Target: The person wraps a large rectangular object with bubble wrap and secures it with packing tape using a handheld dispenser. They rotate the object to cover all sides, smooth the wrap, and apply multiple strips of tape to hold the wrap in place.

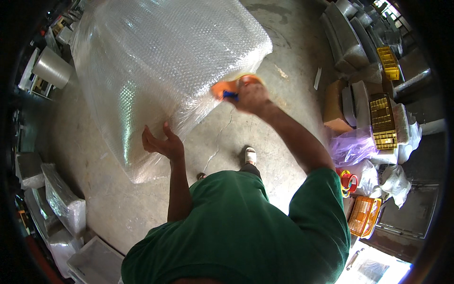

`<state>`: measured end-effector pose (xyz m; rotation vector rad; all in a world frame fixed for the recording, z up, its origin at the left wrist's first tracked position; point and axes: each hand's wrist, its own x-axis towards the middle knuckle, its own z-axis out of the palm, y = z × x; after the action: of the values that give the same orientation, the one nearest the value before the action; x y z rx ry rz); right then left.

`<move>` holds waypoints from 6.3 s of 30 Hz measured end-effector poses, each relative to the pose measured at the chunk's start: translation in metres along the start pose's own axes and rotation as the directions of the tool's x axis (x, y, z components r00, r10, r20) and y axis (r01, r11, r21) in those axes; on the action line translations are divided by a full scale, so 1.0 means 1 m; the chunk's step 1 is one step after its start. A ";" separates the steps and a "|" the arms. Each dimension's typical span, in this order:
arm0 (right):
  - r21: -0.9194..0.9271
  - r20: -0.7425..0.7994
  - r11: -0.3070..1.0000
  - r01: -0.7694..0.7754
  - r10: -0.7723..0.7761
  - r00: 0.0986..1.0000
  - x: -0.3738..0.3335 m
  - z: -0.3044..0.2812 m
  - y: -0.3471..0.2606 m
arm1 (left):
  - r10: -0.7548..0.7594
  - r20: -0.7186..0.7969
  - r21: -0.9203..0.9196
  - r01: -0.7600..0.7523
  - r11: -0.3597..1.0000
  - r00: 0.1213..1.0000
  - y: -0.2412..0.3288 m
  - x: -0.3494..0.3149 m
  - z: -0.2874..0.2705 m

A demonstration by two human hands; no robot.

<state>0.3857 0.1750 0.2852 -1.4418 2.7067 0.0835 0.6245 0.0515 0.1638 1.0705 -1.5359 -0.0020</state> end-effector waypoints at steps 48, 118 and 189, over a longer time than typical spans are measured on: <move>0.212 0.095 0.884 0.417 -0.444 0.891 -0.075 0.048 -0.050 | -0.218 0.538 -0.362 0.457 0.812 0.814 -0.007 -0.027 -0.061; 0.981 0.164 0.122 -0.150 -0.117 0.980 0.000 0.103 0.012 | 0.629 0.601 -0.327 -0.567 0.756 0.493 0.108 0.152 0.107; 0.861 0.071 0.508 -0.007 -0.107 0.992 -0.031 0.243 -0.119 | -0.550 0.825 -0.314 0.913 -0.260 0.127 -0.159 -0.136 -0.047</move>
<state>0.5114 0.1541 0.0449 -1.0865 2.0064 -1.0190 0.7409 0.0690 -0.0157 0.9946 -0.5027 -1.9377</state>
